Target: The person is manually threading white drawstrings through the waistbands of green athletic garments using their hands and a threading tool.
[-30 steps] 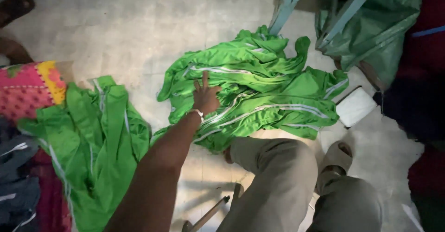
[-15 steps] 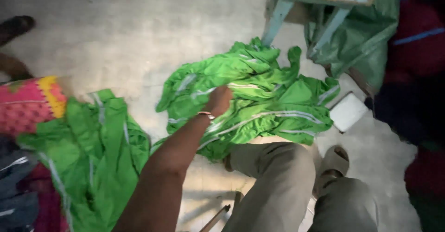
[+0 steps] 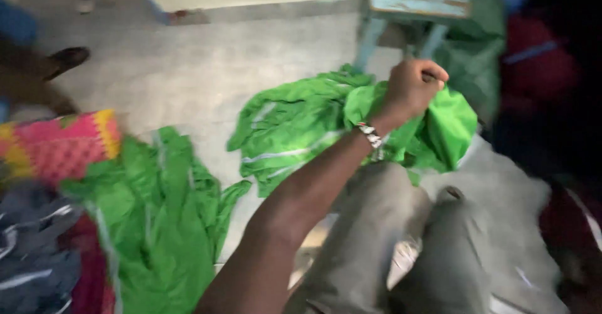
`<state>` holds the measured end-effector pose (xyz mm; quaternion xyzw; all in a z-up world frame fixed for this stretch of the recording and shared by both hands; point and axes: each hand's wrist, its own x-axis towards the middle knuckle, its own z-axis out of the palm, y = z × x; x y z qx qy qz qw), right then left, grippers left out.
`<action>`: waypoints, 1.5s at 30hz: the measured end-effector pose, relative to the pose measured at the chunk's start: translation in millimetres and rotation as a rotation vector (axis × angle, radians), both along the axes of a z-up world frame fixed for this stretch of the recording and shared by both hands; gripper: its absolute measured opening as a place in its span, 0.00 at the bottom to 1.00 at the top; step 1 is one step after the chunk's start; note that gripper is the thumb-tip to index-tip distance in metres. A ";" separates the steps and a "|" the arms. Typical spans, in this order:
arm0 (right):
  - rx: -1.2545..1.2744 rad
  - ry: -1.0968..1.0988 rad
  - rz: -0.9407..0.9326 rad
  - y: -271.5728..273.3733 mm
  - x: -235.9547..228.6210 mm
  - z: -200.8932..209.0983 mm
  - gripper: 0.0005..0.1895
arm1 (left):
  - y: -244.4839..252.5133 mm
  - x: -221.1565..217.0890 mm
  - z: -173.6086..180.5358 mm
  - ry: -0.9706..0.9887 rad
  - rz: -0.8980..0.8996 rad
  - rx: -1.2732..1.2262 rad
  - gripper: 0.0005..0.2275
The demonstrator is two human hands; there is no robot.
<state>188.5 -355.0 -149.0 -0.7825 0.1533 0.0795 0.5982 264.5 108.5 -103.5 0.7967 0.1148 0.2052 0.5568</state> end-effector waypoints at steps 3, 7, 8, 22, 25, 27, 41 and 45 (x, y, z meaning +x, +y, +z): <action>-0.015 0.008 -0.139 76.1 -100.4 92.2 0.06 | -12.6 -24.3 36.5 -0.235 -0.257 -0.311 0.06; -0.200 -0.260 -0.022 128.8 -138.7 158.2 0.16 | 21.2 -12.6 37.9 -0.263 -0.075 -0.218 0.06; -0.196 -0.239 -0.014 130.9 -140.9 164.1 0.15 | 34.5 -9.1 33.8 -0.247 0.047 -0.007 0.06; -0.143 -0.447 0.236 187.2 -133.9 152.2 0.30 | -18.3 -83.9 155.2 -0.083 -0.284 -0.972 0.06; -0.166 -0.541 0.321 209.6 -135.9 140.7 0.43 | -37.1 -82.6 167.9 -0.114 -0.337 -1.203 0.09; -0.192 -0.570 0.340 220.2 -140.8 135.4 0.49 | -50.2 -79.2 171.5 -0.134 -0.367 -1.301 0.11; 0.790 -0.257 -0.421 194.5 -135.8 191.9 0.11 | -89.7 -148.0 77.5 -0.001 -1.127 -0.349 0.44; 0.822 -0.226 -0.443 163.6 -131.4 171.1 0.10 | -103.8 -166.8 -3.9 0.100 -1.045 -0.398 0.30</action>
